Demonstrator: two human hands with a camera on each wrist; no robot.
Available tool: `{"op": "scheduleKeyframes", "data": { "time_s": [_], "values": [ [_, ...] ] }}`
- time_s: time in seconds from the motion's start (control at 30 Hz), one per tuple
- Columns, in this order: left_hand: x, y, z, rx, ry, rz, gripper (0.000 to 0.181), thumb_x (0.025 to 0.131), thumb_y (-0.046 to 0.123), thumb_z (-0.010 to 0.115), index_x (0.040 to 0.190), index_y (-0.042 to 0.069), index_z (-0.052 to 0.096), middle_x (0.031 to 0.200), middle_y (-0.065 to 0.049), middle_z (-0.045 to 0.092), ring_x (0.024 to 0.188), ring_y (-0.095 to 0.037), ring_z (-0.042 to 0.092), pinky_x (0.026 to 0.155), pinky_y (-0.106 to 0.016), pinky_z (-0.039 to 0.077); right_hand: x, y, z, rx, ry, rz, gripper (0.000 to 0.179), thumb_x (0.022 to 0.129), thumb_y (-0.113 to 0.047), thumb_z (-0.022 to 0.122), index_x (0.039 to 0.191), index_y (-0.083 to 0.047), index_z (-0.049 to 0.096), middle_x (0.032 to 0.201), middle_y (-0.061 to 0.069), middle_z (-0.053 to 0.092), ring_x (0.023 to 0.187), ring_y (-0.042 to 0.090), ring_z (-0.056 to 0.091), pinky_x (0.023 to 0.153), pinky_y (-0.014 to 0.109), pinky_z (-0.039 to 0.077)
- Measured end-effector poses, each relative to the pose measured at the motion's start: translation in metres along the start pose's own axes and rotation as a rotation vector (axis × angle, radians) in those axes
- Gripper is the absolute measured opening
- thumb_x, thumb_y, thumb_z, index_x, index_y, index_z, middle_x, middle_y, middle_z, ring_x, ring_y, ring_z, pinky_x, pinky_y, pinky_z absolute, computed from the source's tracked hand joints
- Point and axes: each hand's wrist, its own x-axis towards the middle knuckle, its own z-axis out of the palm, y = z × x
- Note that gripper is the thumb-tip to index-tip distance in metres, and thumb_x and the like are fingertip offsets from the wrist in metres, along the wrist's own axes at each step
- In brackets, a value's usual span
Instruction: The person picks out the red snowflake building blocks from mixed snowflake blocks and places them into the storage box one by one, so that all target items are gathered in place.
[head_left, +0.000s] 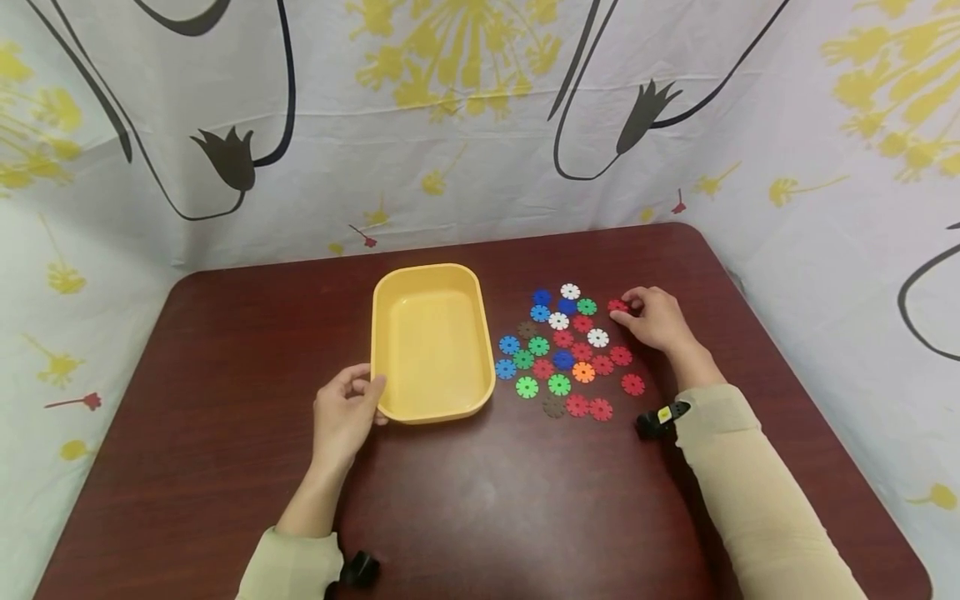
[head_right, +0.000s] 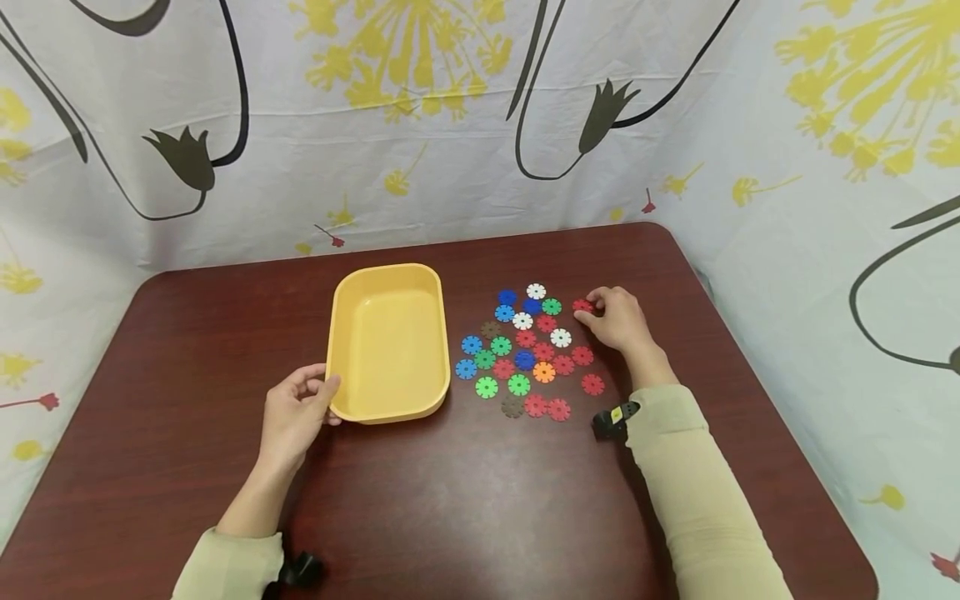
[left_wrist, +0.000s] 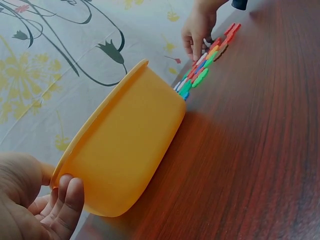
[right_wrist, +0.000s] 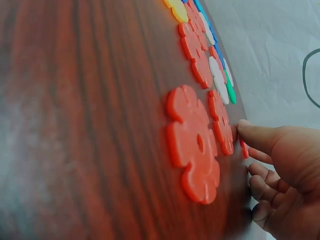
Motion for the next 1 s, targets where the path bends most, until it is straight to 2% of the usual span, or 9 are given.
{"op": "scheduleKeyframes", "data": {
  "time_s": [0.33, 0.6, 0.83, 1.0],
  "values": [
    [0.0013, 0.0, 0.0016, -0.008, -0.008, -0.011, 0.034, 0.097, 0.012, 0.069, 0.125, -0.005, 0.062, 0.084, -0.011, 0.061, 0.054, -0.009, 0.064, 0.052, -0.029, 0.061, 0.0058, 0.0005, -0.0038, 0.039, -0.107, 0.085, 0.039, 0.096, -0.029, 0.07, 0.11, 0.004, 0.056, 0.108, 0.024, 0.054, 0.1, 0.038, 0.049, 0.091, 0.055, 0.047],
    [0.0022, -0.0011, 0.0013, -0.015, -0.001, -0.006, 0.032, 0.097, 0.011, 0.068, 0.125, -0.004, 0.063, 0.082, -0.011, 0.06, 0.055, -0.009, 0.064, 0.051, -0.028, 0.061, 0.0058, 0.001, -0.0011, 0.11, -0.087, 0.074, 0.037, 0.096, -0.026, 0.071, 0.113, 0.0, 0.051, 0.105, 0.021, 0.058, 0.096, 0.036, 0.052, 0.087, 0.05, 0.047],
    [0.003, -0.0019, 0.0025, -0.019, -0.003, -0.005, 0.033, 0.097, 0.011, 0.068, 0.126, -0.004, 0.062, 0.082, -0.012, 0.061, 0.055, -0.009, 0.064, 0.052, -0.028, 0.061, 0.0045, 0.005, -0.0027, 0.093, -0.088, 0.06, 0.049, 0.093, -0.024, 0.076, 0.128, 0.0, 0.052, 0.104, 0.019, 0.062, 0.087, 0.032, 0.056, 0.082, 0.045, 0.05],
    [0.0022, -0.0013, 0.0027, -0.023, 0.005, -0.007, 0.033, 0.097, 0.011, 0.068, 0.126, -0.003, 0.062, 0.083, -0.013, 0.062, 0.054, -0.01, 0.063, 0.051, -0.029, 0.061, 0.0053, 0.006, -0.0043, 0.066, -0.093, 0.01, 0.04, 0.093, -0.024, 0.076, 0.12, 0.002, 0.062, 0.096, 0.016, 0.061, 0.087, 0.03, 0.053, 0.08, 0.044, 0.047]
  ]
}}
